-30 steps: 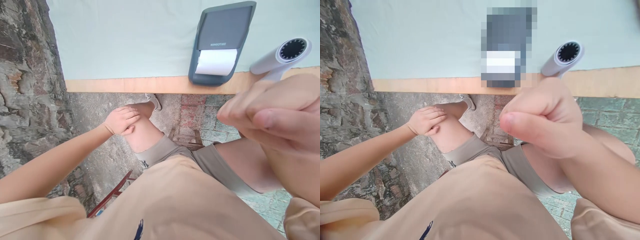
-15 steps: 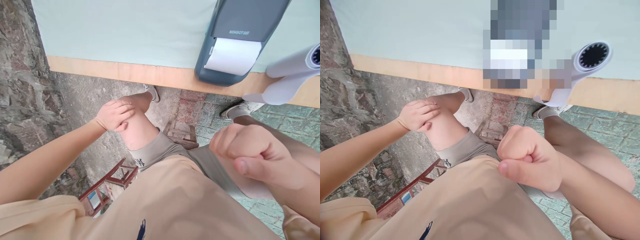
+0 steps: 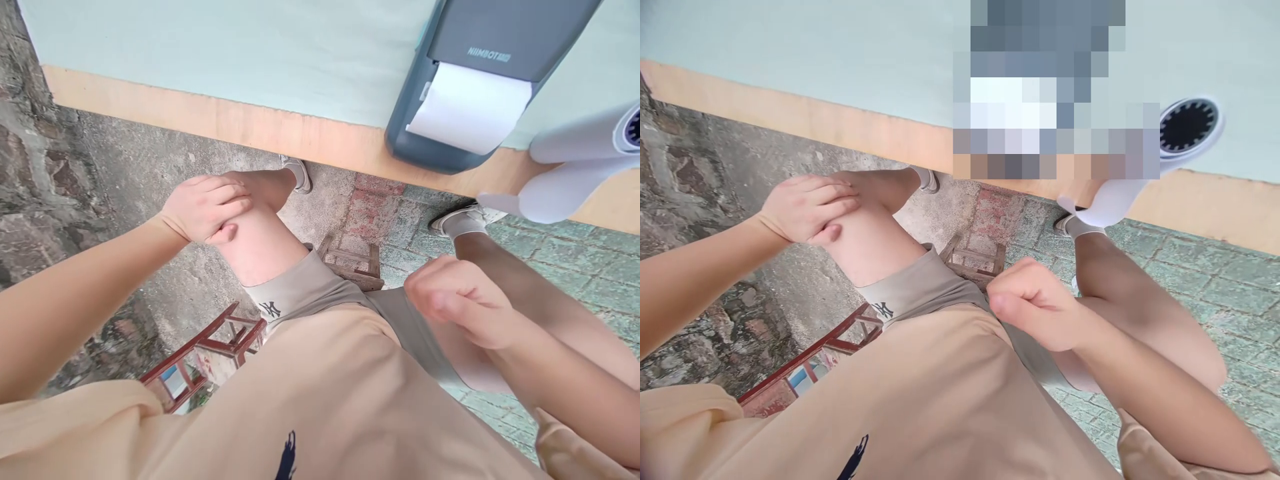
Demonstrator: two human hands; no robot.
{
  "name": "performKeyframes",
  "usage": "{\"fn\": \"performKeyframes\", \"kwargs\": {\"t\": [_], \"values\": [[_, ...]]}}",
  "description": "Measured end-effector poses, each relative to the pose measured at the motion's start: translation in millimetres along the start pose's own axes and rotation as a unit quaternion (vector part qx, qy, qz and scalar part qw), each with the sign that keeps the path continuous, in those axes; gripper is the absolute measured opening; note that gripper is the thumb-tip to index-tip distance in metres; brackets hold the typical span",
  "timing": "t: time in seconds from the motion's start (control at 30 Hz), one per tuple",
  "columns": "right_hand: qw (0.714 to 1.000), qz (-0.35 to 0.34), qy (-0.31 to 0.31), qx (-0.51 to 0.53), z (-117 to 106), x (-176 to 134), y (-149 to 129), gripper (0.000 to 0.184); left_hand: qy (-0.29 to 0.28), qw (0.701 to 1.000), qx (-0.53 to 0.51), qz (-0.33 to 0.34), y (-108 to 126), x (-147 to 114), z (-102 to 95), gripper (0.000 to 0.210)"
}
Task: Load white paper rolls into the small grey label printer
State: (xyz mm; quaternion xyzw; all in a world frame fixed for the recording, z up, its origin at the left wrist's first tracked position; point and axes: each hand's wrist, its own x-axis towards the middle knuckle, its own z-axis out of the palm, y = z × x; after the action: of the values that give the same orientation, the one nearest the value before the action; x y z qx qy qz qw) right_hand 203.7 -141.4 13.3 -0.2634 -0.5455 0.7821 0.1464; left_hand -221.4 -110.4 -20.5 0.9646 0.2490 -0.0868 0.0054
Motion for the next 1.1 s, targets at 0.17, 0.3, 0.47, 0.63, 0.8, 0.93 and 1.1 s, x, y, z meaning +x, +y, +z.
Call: {"fn": "performKeyframes", "kwargs": {"t": [0.17,0.3,0.47,0.63,0.8,0.93,1.1], "values": [[0.968,0.098,0.1,-0.208,3.0,7.8,15.5,0.021,0.023,1.0,-0.014,0.01,-5.7,3.0,5.6,0.048],[0.936,0.135,0.144,-0.293,4.5,10.0,25.9,0.029,0.023,0.999,-0.022,0.007,-9.3,2.9,5.9,0.047],[0.917,0.139,0.181,-0.328,3.2,9.8,26.1,0.057,0.021,0.999,-0.029,0.003,-11.2,0.1,4.5,0.047],[0.916,0.109,0.194,-0.334,3.3,9.2,21.5,0.052,-0.018,0.999,-0.047,-0.011,-11.8,-7.1,8.0,0.05],[0.934,0.067,0.159,-0.313,2.7,9.3,12.9,0.04,-0.041,0.998,-0.047,-0.008,-11.0,-6.7,6.9,0.05],[0.951,-0.002,0.122,-0.285,1.5,10.0,4.6,0.036,-0.029,0.999,-0.033,-0.005,-9.4,-2.9,5.2,0.051],[0.938,-0.041,0.154,-0.309,0.5,14.1,-2.3,0.028,0.005,1.0,-0.023,0.001,-7.1,-2.8,6.8,0.05]]}}
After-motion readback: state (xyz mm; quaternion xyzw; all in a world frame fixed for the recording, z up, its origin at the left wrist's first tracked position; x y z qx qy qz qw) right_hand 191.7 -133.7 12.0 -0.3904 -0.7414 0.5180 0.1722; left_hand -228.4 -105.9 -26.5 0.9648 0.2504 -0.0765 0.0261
